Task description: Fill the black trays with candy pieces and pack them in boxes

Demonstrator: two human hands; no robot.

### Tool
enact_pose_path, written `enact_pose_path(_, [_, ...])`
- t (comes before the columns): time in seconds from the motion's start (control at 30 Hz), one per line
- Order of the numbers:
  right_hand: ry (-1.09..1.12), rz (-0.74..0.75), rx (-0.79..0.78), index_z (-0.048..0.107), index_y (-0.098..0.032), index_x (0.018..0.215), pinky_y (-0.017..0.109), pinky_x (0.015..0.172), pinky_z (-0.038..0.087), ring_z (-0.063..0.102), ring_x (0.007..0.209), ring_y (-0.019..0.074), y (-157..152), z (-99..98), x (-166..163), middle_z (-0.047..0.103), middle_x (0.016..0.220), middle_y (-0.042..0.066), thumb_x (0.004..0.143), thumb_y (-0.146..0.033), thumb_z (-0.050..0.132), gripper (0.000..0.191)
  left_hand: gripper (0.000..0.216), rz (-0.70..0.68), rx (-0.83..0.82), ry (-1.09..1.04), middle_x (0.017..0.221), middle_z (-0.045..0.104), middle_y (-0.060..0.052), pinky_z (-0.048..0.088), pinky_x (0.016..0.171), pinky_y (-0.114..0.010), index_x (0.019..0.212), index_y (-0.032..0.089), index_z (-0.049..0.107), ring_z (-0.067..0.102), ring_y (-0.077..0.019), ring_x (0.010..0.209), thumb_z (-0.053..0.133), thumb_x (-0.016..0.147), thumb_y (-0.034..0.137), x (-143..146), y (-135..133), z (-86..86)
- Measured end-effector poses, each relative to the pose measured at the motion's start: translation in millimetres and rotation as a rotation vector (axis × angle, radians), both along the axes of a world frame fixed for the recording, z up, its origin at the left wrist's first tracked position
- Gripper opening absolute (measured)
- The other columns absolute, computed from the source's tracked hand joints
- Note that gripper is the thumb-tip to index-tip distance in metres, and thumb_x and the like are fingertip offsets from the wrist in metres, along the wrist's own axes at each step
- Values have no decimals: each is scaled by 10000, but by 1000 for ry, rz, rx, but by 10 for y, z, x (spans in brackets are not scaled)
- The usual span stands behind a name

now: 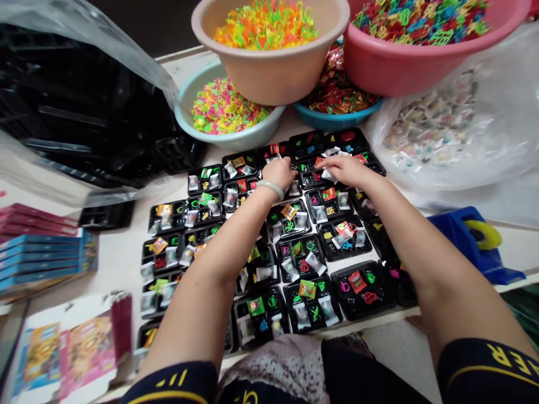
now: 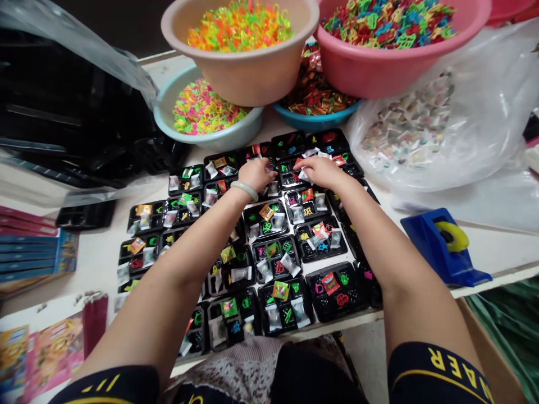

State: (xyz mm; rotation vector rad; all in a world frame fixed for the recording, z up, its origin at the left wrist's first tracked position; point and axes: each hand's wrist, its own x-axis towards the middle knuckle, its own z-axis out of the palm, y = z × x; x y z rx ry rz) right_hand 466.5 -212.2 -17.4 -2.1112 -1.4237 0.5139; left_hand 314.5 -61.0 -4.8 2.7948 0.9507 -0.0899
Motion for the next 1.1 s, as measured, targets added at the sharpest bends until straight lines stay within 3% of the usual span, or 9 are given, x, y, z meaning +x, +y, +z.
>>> enact_pose_path(0.13, [-194, 113, -202, 754, -256, 1062, 382, 946, 452, 622, 1018, 252, 98, 95, -122, 686, 1106, 71, 825, -118, 515, 364, 294, -2, -15, 2, 1001, 706, -129, 493, 817, -343, 1033, 178, 669, 650, -274, 960, 595, 821, 367, -11, 15, 14])
enact_pose_path(0.23, [-229, 77, -278, 765, -219, 1032, 387, 910, 462, 627, 995, 277, 138, 114, -175, 678, 1095, 111, 825, -139, 531, 322, 278, -22, -36, 1, 987, 702, -137, 494, 819, -356, 1002, 169, 685, 649, -284, 944, 586, 816, 350, -22, 25, 12])
enact_pose_path(0.4, [-25, -70, -48, 750, -224, 1004, 382, 939, 466, 621, 1015, 241, 35, 79, -132, 702, 1059, 58, 827, -133, 503, 317, 243, -1, -60, -35, 1004, 670, -136, 492, 843, -361, 972, 159, 680, 635, -287, 953, 617, 781, 295, -9, 30, -13])
enact_pose_path(0.57, [452, -293, 124, 722, -169, 978, 331, 745, 517, 635, 782, 175, -215, 134, -121, 716, 932, 42, 820, -177, 524, 253, 264, -29, -92, -40, 1107, 590, -156, 482, 895, -354, 994, 118, 674, 618, -292, 998, 608, 762, 225, 20, 20, -6])
enact_pose_path(0.67, [603, -402, 200, 699, -168, 941, 269, 642, 495, 598, 674, 129, -388, 189, -134, 694, 840, 24, 812, -203, 558, 195, 287, -30, -134, -37, 1145, 550, -153, 473, 926, -344, 985, 95, 666, 609, -283, 1000, 653, 715, 191, 35, 0, 29])
enact_pose_path(0.93, [659, -435, 270, 650, -210, 914, 261, 599, 489, 573, 637, 117, -949, 267, -224, 629, 764, 1, 803, -431, 637, 248, 380, -4, -150, -91, 1014, 635, -97, 471, 912, -346, 1040, 163, 666, 605, -266, 969, 678, 660, 148, 85, 14, 20])
enact_pose_path(1.1, [656, -426, 196, 658, -216, 874, 290, 632, 500, 572, 642, 127, -1409, 354, -414, 647, 779, 10, 797, -423, 642, 221, 206, 8, -252, -184, 850, 638, -53, 463, 895, -350, 935, 85, 654, 609, -204, 910, 619, 734, 117, 49, 103, 151])
